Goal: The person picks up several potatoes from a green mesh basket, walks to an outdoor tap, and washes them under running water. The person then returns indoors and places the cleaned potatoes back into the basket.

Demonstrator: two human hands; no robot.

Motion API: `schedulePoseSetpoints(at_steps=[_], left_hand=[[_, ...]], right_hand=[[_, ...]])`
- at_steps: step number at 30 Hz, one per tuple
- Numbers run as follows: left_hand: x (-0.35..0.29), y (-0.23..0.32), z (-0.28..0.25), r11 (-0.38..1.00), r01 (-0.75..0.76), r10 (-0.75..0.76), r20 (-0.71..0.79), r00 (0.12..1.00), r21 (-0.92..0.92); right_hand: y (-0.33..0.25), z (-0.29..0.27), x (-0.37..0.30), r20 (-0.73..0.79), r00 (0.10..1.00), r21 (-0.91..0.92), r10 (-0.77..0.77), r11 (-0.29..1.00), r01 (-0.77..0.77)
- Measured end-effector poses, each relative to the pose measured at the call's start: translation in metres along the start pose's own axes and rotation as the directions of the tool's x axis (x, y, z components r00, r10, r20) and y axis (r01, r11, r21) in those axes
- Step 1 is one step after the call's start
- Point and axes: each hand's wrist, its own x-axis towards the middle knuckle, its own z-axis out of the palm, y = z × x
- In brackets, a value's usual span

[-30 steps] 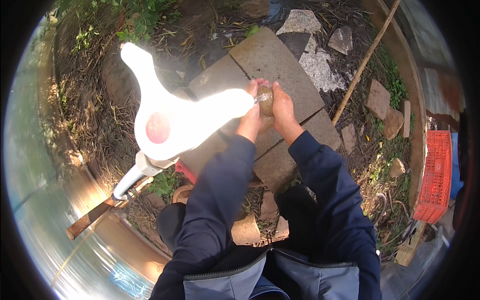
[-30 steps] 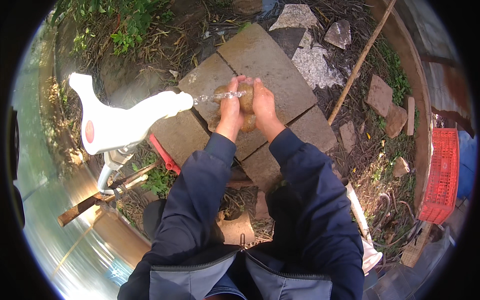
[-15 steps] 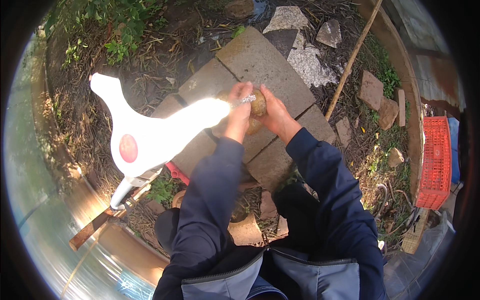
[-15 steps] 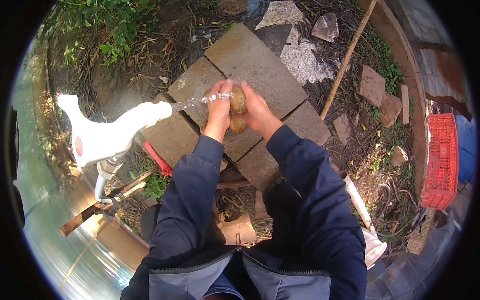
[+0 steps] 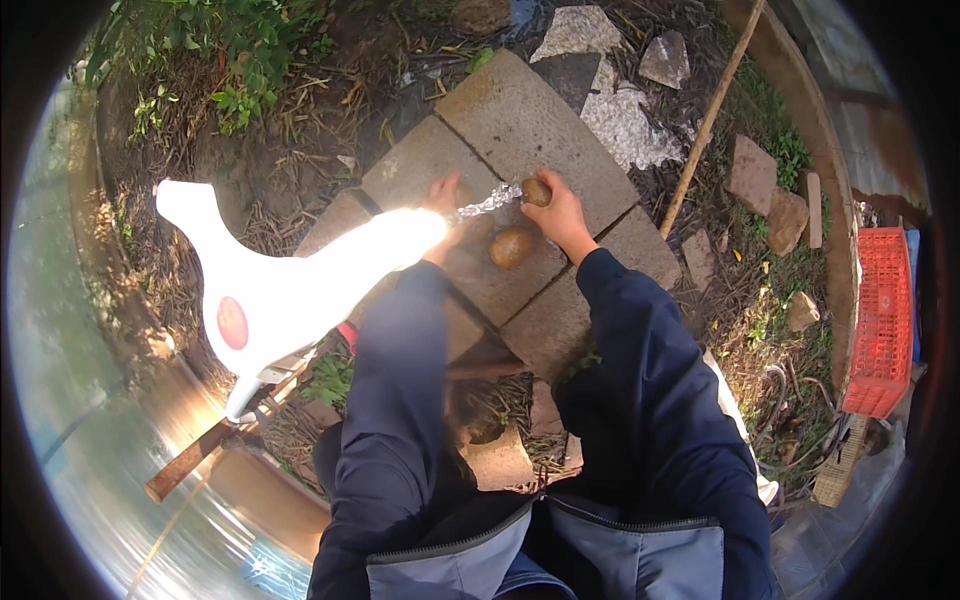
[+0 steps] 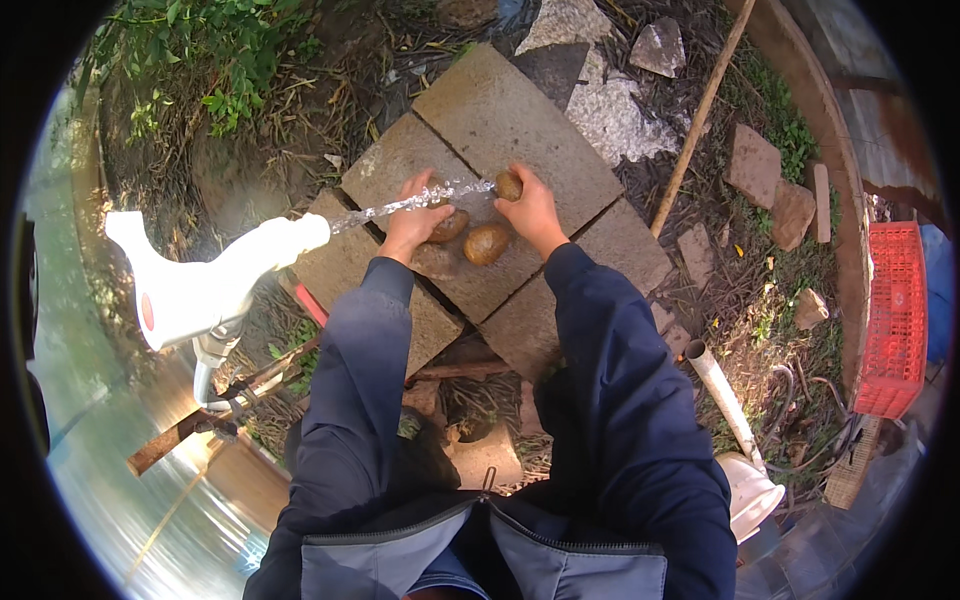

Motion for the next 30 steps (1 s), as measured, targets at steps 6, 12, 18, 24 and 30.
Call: schedulePoseSetpoints(at_steps=[6, 12, 18, 24, 30], left_hand=[[0.015, -0.016, 0.018, 0.996, 0.083, -0.085, -0.079, 0.993, -0.028], [0.002, 0.037, 0.004, 0.261, 0.299, -0.021, 0.304, 0.952, -0.918], [-0.018, 0.073, 0.002, -0.167, 0.453, 0.066, 0.448, 0.891, -0.876], [-0.028, 0.065, 0.001, -0.25, 0.532, 0.205, 0.493, 0.846, -0.809], [-0.03, 0.073, 0.01, -0.388, 0.406, -0.022, 0.449, 0.893, -0.827]], right_hand=[[0.004, -0.005, -0.011, 0.151, 0.988, -0.3, -0.028, 0.951, 0.072], [-0.048, -0.008, -0.001, 0.087, 0.989, 0.392, -0.117, 0.917, 0.074], [-0.065, -0.006, 0.006, 0.305, 0.949, 0.724, 0.075, 0.629, -0.283], [-0.062, -0.014, 0.001, 0.452, 0.887, 0.805, 0.094, 0.386, -0.451], [-0.071, -0.016, -0.006, 0.384, 0.919, 0.611, 0.093, 0.72, -0.328]])
